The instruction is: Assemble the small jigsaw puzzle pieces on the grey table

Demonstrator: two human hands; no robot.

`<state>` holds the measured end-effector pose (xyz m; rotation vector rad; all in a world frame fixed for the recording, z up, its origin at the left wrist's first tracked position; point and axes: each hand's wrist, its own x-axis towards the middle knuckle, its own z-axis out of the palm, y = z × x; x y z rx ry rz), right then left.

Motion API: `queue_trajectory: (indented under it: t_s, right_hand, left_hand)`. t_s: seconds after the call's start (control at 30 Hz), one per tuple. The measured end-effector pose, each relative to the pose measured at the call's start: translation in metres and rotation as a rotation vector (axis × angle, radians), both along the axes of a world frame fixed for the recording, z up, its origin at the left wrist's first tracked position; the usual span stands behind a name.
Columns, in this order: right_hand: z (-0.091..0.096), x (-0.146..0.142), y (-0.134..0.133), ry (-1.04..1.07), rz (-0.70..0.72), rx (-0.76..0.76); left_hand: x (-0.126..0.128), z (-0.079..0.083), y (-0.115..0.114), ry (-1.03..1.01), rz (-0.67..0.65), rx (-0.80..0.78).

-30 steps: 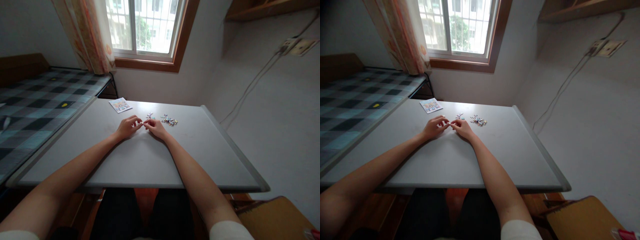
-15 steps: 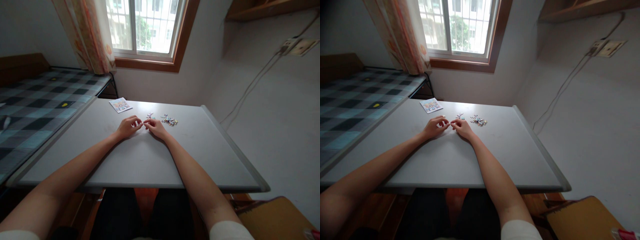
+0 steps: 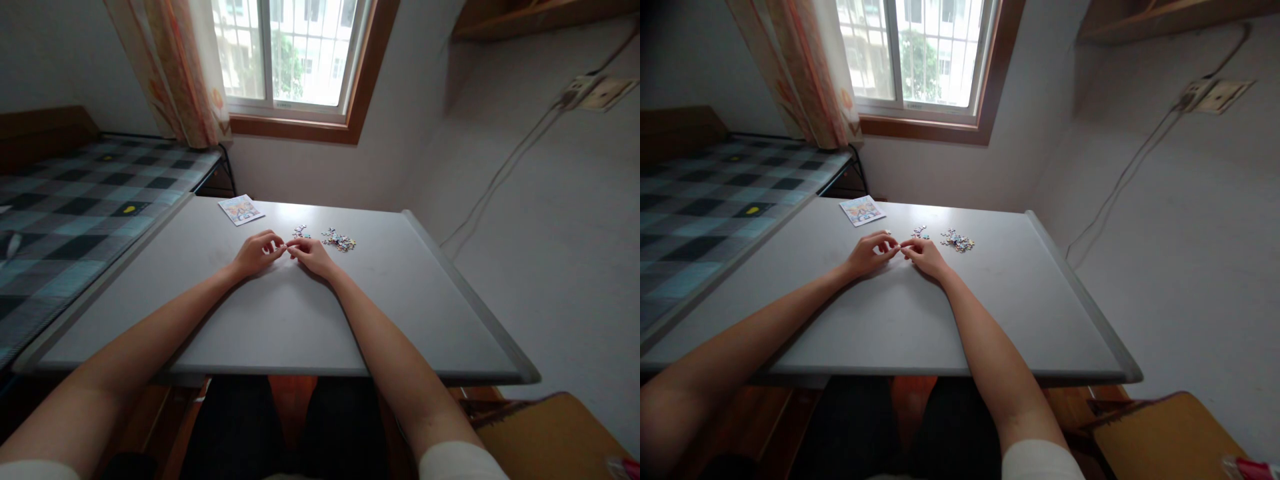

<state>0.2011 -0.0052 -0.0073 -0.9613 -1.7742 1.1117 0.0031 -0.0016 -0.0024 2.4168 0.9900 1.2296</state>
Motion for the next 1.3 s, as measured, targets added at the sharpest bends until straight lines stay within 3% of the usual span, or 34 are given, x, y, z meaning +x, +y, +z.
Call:
queue_trajectory:
  t_s: [0.83, 1.3]
  right_hand:
    - [0.0009, 0.0004, -0.0019, -0.008, -0.007, -0.013]
    - [0.0003, 0.0003, -0.0016, 0.000, -0.011, 0.017]
  left_hand:
    - [-0.0010, -0.0034, 0.0014, -0.037, -0.115, 0.004]
    - [0.0005, 0.0016, -0.0010, 0.039, -0.015, 0.006]
